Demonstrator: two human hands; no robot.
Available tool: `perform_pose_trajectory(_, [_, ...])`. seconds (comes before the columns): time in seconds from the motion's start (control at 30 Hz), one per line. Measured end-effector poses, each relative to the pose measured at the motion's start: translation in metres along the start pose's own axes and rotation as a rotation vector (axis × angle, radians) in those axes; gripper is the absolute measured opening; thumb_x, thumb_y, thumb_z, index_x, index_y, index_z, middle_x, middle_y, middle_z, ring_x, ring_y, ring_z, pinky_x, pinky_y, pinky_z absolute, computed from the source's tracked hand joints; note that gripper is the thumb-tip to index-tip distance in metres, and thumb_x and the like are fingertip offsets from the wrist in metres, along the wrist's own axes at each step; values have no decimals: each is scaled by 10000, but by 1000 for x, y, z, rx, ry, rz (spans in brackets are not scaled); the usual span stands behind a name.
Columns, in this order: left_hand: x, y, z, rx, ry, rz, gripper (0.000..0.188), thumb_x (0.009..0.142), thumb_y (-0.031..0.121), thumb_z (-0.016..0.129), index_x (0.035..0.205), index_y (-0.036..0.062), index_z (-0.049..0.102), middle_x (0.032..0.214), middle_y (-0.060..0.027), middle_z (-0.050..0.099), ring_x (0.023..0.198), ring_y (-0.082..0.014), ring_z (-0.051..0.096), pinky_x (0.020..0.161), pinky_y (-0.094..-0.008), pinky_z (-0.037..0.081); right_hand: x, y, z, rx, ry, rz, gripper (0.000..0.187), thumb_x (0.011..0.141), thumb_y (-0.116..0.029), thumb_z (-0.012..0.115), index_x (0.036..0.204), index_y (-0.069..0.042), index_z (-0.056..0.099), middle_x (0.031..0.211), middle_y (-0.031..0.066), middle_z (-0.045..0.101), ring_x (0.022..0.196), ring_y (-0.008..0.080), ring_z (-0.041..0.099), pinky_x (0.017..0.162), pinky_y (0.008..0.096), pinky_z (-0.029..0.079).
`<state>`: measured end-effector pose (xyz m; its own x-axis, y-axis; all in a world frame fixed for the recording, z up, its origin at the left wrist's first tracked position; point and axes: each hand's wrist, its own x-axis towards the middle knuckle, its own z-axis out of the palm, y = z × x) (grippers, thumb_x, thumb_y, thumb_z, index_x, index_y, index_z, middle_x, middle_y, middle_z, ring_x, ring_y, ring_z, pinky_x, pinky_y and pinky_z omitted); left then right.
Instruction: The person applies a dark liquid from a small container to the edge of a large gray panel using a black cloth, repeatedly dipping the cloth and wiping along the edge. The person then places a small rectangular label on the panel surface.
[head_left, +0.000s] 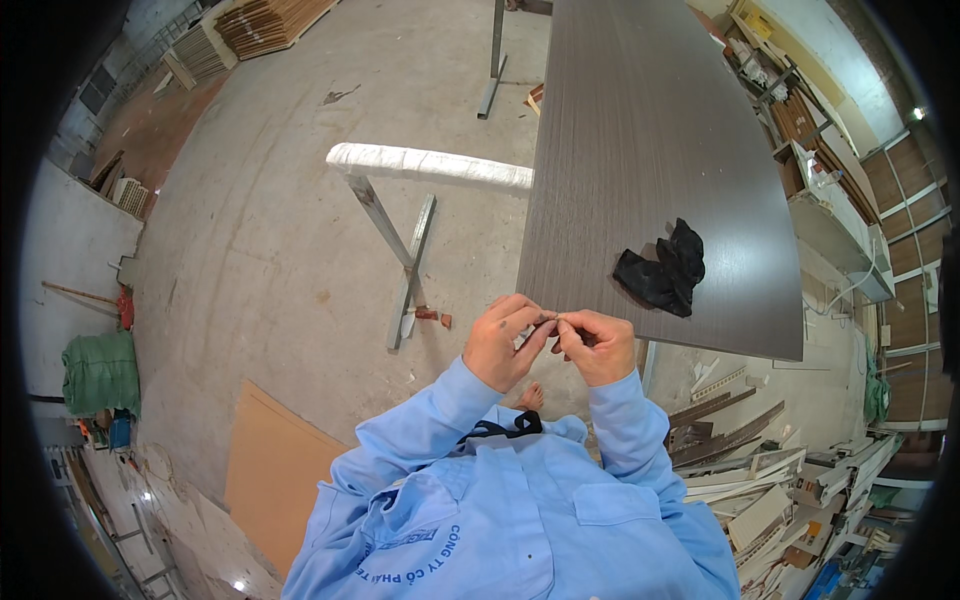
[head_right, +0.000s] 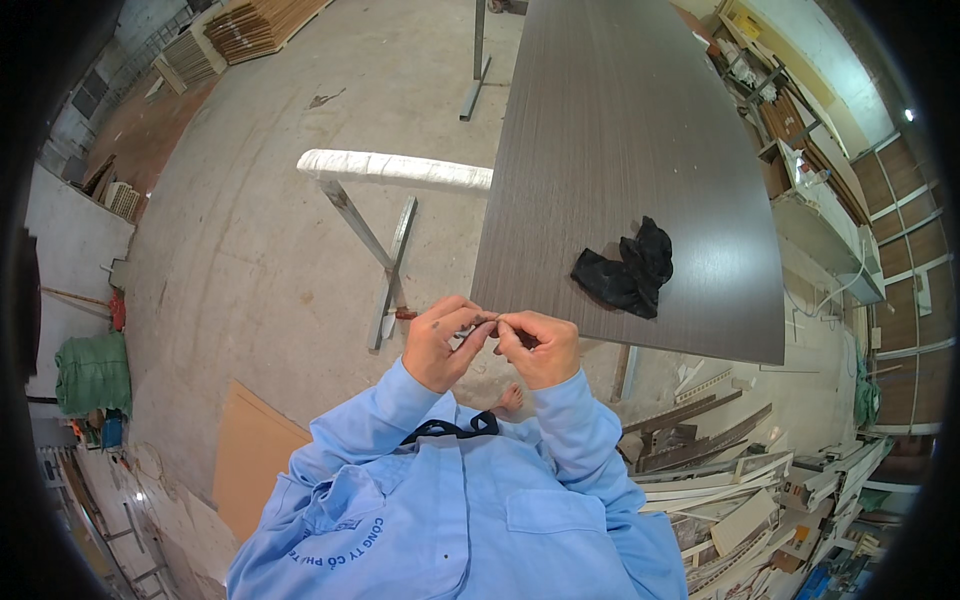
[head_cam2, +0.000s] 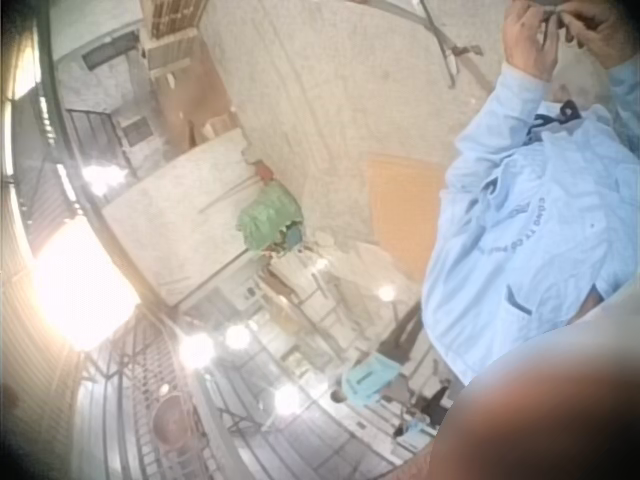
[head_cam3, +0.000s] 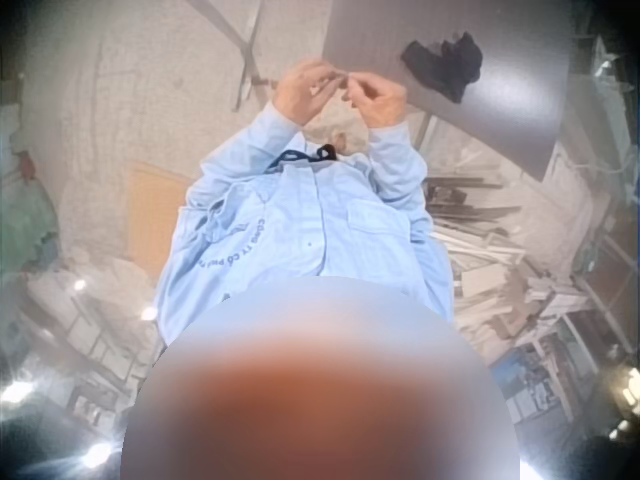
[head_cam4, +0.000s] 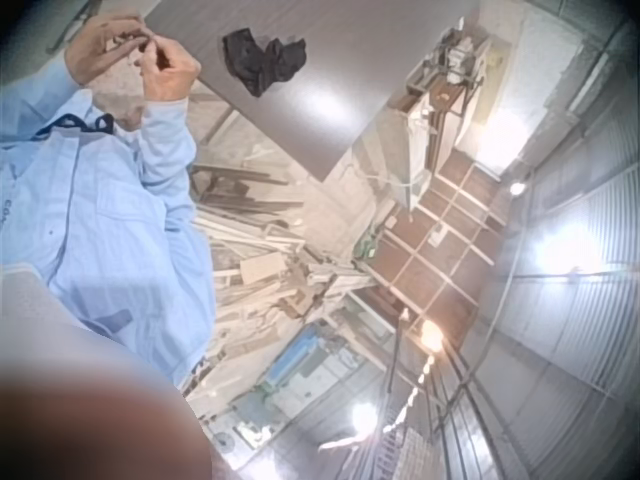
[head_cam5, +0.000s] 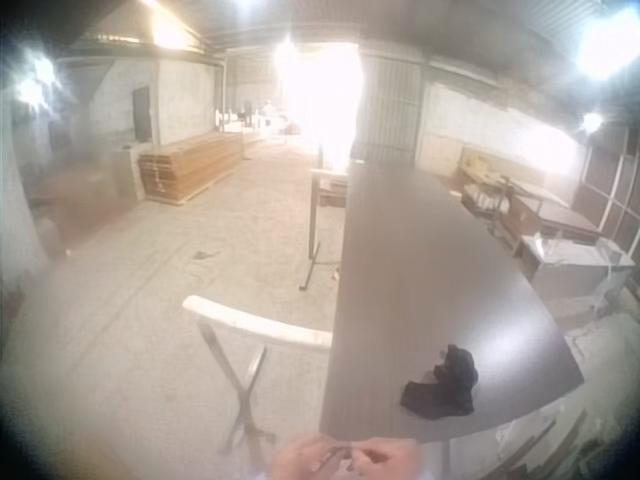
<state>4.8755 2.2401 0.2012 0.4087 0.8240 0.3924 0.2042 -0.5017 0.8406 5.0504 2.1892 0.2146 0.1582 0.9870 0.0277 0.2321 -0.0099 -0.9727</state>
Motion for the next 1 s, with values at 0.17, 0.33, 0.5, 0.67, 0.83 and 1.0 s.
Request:
perform_pose_trajectory(0.17, [2, 0, 0, 20, 22, 26, 147, 859, -1, 744, 1004, 15, 764, 906, -97, 707, 811, -223, 685, 675, -310, 534, 1, -3, 1, -276, 31, -269, 94, 882, 3, 709, 950, 42, 761, 793, 105, 749, 670, 128, 721, 560, 255, 542])
perform_pose_trajectory(0.33, [-3, 2, 0, -40, 22, -109, 130, 871, 19, 728, 997, 5, 754, 881, -84, 731, 762, -152, 679, 618, -275, 512, 1, -4, 2, -329, 53, -318, 83, 873, 7, 716, 932, 44, 762, 800, 110, 754, 663, 125, 720, 545, 251, 536])
perform_pose_trajectory(0.5, [-6, -5, 1, -381, 3, -393, 103, 941, 72, 692, 981, -11, 736, 882, -49, 734, 784, -80, 636, 671, -238, 488, -2, -3, 3, -6, -5, -7, 109, 917, -7, 678, 956, 30, 772, 826, 98, 763, 689, 121, 713, 544, 246, 538])
perform_pose_trajectory(0.67, [-10, -18, 4, -606, 88, -516, 126, 976, 103, 670, 986, -8, 730, 878, -31, 717, 805, -80, 616, 712, -235, 482, -5, 2, -2, 209, -8, 135, 149, 960, -28, 638, 992, 40, 766, 874, 123, 766, 690, 133, 705, 554, 246, 542])
perform_pose_trajectory(0.83, [-28, -62, -9, -583, 236, -499, 139, 984, 124, 666, 983, -6, 716, 865, -24, 705, 807, -101, 638, 707, -270, 500, -2, 10, -23, 323, 42, 106, 183, 984, -65, 619, 1023, 52, 754, 883, 150, 766, 676, 138, 694, 552, 252, 545])
perform_pose_trajectory(1.0, [-51, -114, -37, 140, 120, -527, 112, 935, 97, 673, 1015, 25, 704, 805, -79, 697, 740, -181, 660, 691, -331, 516, 0, 12, -38, 239, 134, 67, 144, 970, -57, 655, 1008, 23, 769, 899, 130, 777, 695, 124, 708, 563, 239, 547])
